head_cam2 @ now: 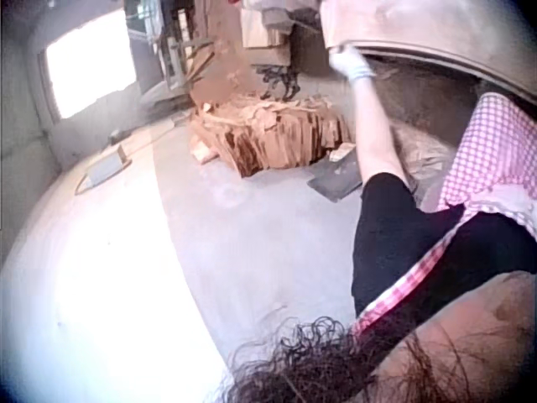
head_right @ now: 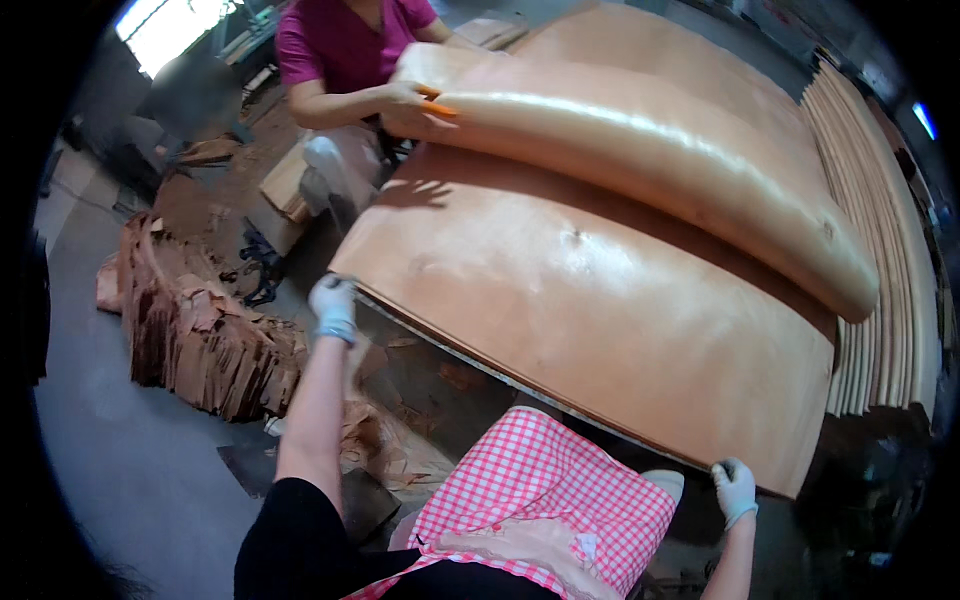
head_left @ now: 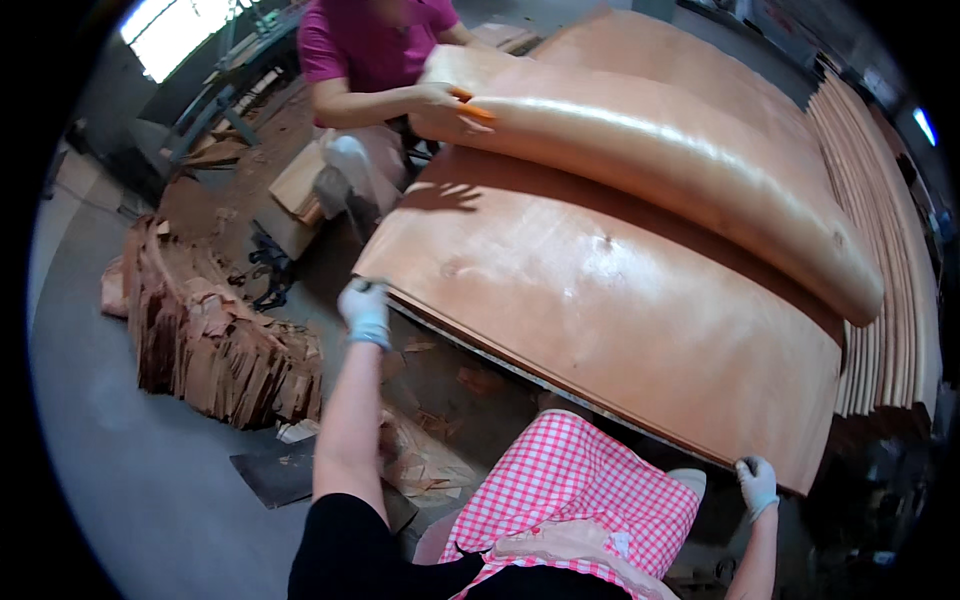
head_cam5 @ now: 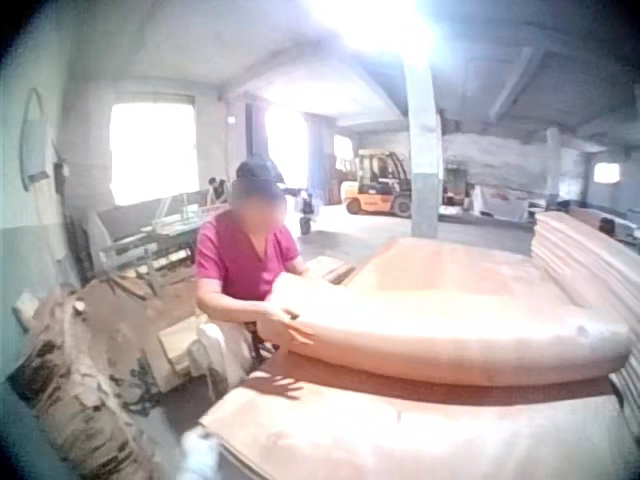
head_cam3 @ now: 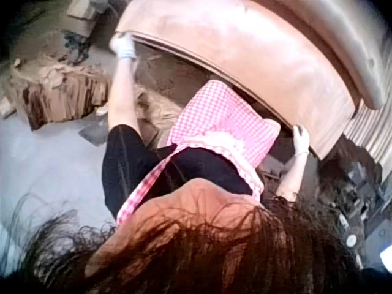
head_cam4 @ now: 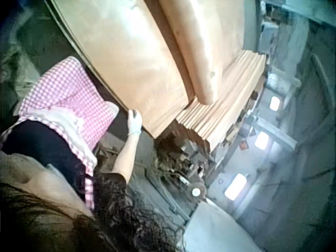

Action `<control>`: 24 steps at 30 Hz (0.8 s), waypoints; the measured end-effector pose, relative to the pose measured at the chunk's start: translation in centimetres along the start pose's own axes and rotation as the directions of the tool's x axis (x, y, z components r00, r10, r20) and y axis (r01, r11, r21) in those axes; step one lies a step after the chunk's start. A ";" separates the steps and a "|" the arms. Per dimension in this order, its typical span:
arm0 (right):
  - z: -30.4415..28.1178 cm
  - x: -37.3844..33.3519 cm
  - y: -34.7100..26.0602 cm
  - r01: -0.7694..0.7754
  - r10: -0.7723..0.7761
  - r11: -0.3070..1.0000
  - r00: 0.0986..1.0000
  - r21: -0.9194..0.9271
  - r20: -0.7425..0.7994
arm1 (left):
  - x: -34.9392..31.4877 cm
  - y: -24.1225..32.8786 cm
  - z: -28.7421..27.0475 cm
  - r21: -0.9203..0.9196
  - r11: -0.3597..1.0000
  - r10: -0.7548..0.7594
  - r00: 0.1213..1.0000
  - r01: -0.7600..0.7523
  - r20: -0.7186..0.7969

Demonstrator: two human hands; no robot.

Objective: The person peels thin layers of wood veneer from a stack of sheets using gloved hands. They lift the top sheet, separate the thin layers, and place the peeled pieces onto a growing pile on the floor.

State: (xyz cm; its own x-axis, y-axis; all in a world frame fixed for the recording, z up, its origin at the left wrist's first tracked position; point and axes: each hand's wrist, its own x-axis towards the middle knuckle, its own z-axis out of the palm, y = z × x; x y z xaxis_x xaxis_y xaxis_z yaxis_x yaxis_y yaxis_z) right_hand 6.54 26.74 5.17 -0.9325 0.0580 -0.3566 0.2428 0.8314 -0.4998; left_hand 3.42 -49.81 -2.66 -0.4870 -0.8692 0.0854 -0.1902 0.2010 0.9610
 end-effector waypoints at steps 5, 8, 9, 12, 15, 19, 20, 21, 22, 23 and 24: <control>-0.8 2.1 2.2 -0.035 0.021 0.973 0.998 -0.226 -0.066 | 5.3 -3.8 -0.8 0.451 0.892 -0.064 0.997 0.040 0.040; -0.9 3.0 2.4 -0.143 0.117 0.927 0.989 -0.348 -0.094 | 4.0 -2.2 1.7 0.465 0.885 -0.071 0.988 -0.002 0.138; -0.4 3.7 0.5 -0.192 0.177 0.922 0.981 -0.336 -0.075 | 4.6 -2.3 0.5 0.448 0.894 -0.091 0.984 0.013 0.154; 1.5 6.3 1.7 -0.128 0.122 0.927 0.992 -0.354 -0.039 | 6.5 -1.8 -3.0 0.528 0.848 -0.051 0.983 -0.051 0.176; -0.8 4.9 2.1 -0.227 0.239 0.903 0.971 -0.364 -0.013 | -3.8 6.5 6.8 0.825 0.565 0.114 0.989 0.010 -0.090; -0.1 5.7 0.9 -0.233 0.272 0.940 0.953 -0.251 0.136 | -20.0 6.5 15.0 0.452 0.703 0.210 0.768 -0.549 0.605; 0.1 5.6 1.3 -0.211 0.252 0.936 0.960 -0.283 0.120 | -26.1 8.0 17.3 0.300 0.636 0.311 0.592 -0.711 0.744; 0.2 5.5 1.7 -0.195 0.236 0.936 0.965 -0.292 0.113 | -32.0 10.7 19.1 0.223 0.570 0.334 0.471 -0.790 0.816; 0.4 5.4 2.3 -0.192 0.230 0.935 0.968 -0.297 0.098 | -36.0 12.9 20.7 0.129 0.499 0.353 0.337 -0.857 0.873; 0.6 5.3 2.6 -0.196 0.224 0.934 0.973 -0.299 0.061 | -37.6 13.3 22.0 0.136 0.475 0.299 0.305 -0.870 0.904; 0.1 5.1 1.7 -0.187 0.222 0.946 0.968 -0.263 0.113 | -39.0 13.0 22.5 0.155 0.445 0.238 0.283 -0.882 0.929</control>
State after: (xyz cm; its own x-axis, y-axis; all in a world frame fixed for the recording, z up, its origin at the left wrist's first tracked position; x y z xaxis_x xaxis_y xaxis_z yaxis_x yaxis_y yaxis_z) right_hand 2.24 28.34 2.43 -0.8188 0.1785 -0.5456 0.3333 0.9217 -0.1986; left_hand 0.75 -3.09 0.53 -0.9752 0.2211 0.0086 0.2127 0.9262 0.3114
